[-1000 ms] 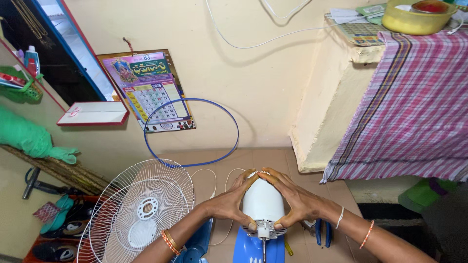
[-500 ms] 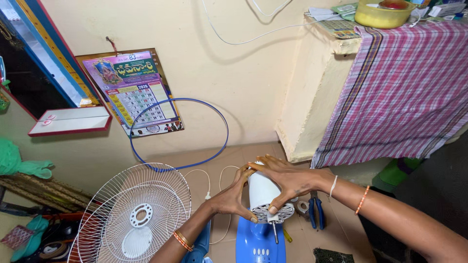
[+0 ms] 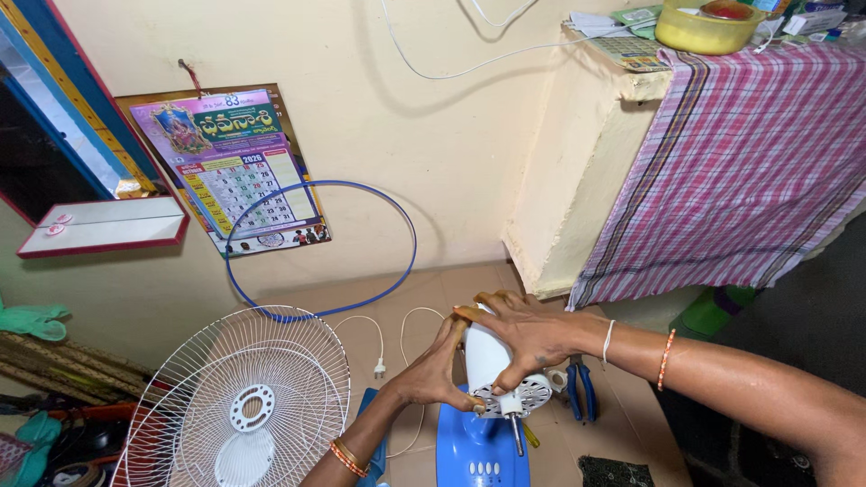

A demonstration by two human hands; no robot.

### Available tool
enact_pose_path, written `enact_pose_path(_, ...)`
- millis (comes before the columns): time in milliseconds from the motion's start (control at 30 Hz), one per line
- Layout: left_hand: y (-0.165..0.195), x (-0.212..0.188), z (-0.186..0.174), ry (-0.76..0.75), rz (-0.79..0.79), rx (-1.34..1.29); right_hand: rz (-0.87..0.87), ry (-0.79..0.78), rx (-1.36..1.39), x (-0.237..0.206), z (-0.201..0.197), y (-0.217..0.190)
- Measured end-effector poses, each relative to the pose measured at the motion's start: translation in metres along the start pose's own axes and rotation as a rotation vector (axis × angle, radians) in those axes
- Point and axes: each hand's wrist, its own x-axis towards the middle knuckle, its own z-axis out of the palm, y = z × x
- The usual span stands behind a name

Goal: The person uses a screwdriver to adjust the internal components of a disassembled electric fan motor. They then reattach the motor housing and rotate the motor to inspect the assembly. The fan blades and cage remain on the table.

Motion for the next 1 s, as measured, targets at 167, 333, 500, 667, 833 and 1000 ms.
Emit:
enact_pose_path(167, 0.005, 0.001, 0.0, 0.017, 0.031, 0.025, 0.041, 0.013, 0.052, -0.005, 0.0, -0.005)
enact_pose_path(333, -0.003, 0.004, 0.004, 0.007, 0.021, 0.047, 0.05, 0.065, 0.062, -0.007, 0.004, -0.006)
enact_pose_path(500, -0.012, 0.004, 0.015, 0.003, 0.026, 0.038, 0.065, 0.084, 0.067, -0.007, 0.007, -0.004)
enact_pose_path(667, -0.008, -0.01, 0.037, 0.027, 0.006, -0.039, 0.073, 0.025, 0.112, -0.01, 0.009, -0.001)
enact_pose_path(833, -0.004, -0.025, 0.038, 0.013, -0.054, -0.005, 0.085, -0.016, 0.148, -0.01, 0.01, -0.002)
enact_pose_path(1000, 0.005, -0.031, 0.044, 0.076, -0.102, -0.101, 0.11, -0.035, 0.152, -0.007, 0.006, -0.002)
